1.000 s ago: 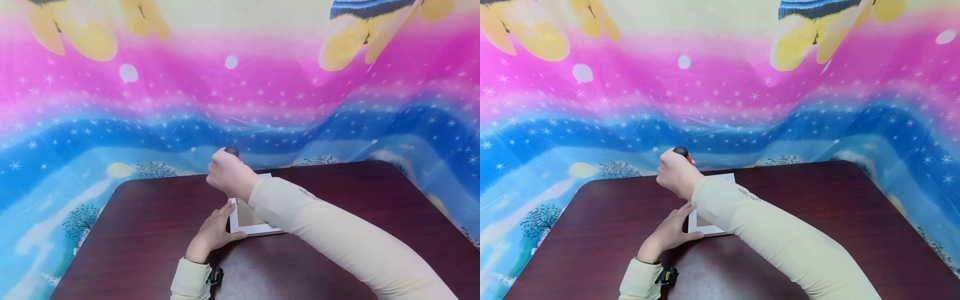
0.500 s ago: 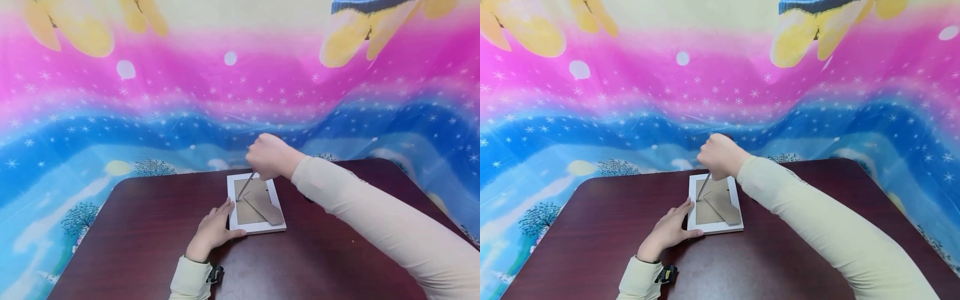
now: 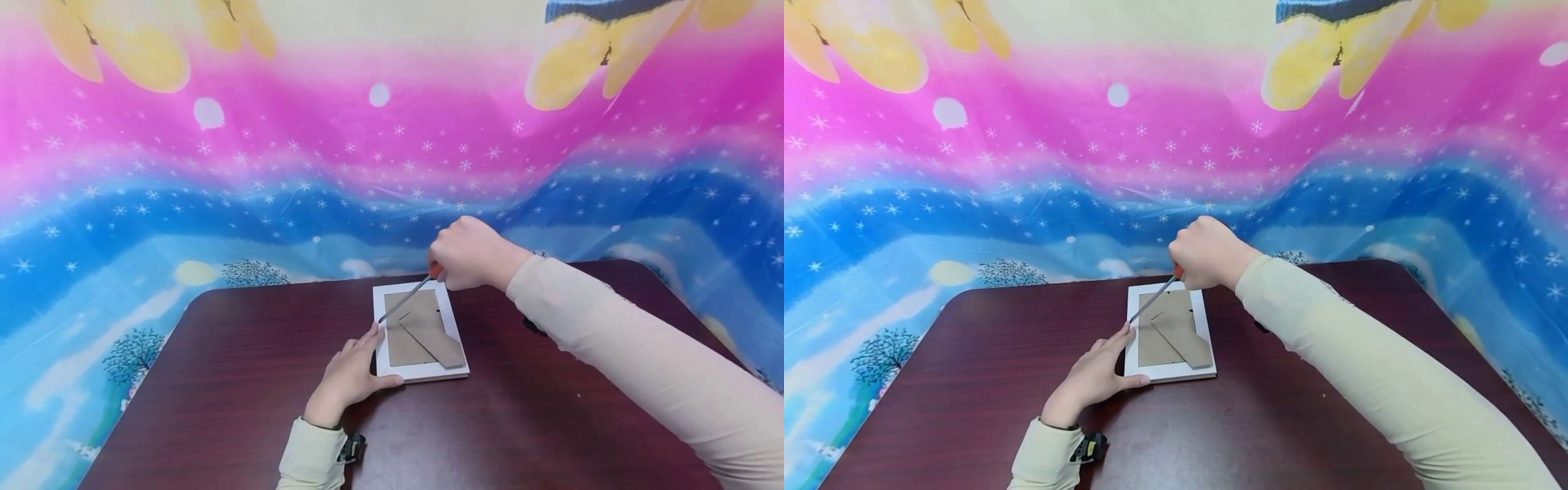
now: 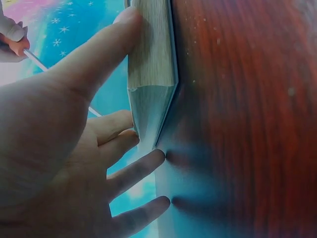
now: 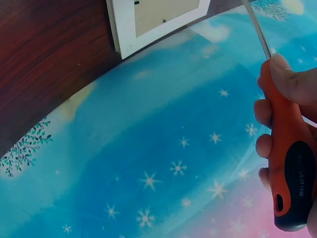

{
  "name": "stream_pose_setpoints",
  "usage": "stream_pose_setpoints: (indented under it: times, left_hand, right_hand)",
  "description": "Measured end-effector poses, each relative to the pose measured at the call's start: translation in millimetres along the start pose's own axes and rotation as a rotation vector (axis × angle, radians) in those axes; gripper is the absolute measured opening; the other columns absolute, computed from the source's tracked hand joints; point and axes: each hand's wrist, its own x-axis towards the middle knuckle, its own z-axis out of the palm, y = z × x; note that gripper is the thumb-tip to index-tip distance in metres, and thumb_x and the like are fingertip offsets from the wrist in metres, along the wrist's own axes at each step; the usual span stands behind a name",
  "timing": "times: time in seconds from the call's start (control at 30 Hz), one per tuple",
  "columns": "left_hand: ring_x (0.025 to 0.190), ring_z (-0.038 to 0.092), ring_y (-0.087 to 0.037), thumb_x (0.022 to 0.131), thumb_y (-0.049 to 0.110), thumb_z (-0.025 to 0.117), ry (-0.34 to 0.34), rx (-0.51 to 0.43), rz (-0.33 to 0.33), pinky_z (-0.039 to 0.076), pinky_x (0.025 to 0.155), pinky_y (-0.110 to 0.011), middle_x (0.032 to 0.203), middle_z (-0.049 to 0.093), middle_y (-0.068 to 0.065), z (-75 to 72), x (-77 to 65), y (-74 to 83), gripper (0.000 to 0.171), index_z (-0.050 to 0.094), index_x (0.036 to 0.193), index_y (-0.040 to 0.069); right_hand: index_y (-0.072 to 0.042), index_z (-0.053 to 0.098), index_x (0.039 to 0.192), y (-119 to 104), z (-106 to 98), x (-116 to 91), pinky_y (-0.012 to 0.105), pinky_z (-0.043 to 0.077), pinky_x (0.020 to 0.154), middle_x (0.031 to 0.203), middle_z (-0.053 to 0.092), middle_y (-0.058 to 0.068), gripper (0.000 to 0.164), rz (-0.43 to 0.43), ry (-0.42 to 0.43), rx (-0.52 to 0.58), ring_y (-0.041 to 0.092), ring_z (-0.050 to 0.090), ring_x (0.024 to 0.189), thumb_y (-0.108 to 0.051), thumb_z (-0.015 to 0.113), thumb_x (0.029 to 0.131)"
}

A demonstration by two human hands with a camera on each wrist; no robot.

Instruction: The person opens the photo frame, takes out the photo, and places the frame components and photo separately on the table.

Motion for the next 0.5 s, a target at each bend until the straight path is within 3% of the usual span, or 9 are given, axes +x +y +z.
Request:
stream_pose_setpoints:
  times: [0.2, 0.5]
  left_hand:
    - [0.130, 0.039, -0.034, 0.073, 0.058, 0.067, -0.005, -0.006, 0.000, 0.039, 0.100, -0.060, 0.157, 0.029, -0.006, 0.7, -0.9, -0.6, 0.092, 0.036, 0.146, 0.012]
    - [0.131, 0.038, -0.033, 0.073, 0.058, 0.067, -0.002, -0.009, 0.000, 0.038, 0.102, -0.060, 0.157, 0.030, -0.006, 1.5, -0.2, -0.2, 0.092, 0.036, 0.146, 0.012]
  right_hand:
    - [-0.024, 0.075, 0.077, 3, -1, -6, 0.032, 0.048, 0.047, 0.066, 0.072, -0.007, 0.008, 0.046, -0.022, 0.029, 0.010, 0.051, 0.047, -0.021, 0.068, 0.073]
    - [-0.021, 0.072, 0.072, 7, 14, -21, 0.034, 0.047, 0.045, 0.060, 0.068, -0.006, 0.005, 0.061, -0.006, 0.047, 0.010, 0.051, 0.047, -0.021, 0.068, 0.072]
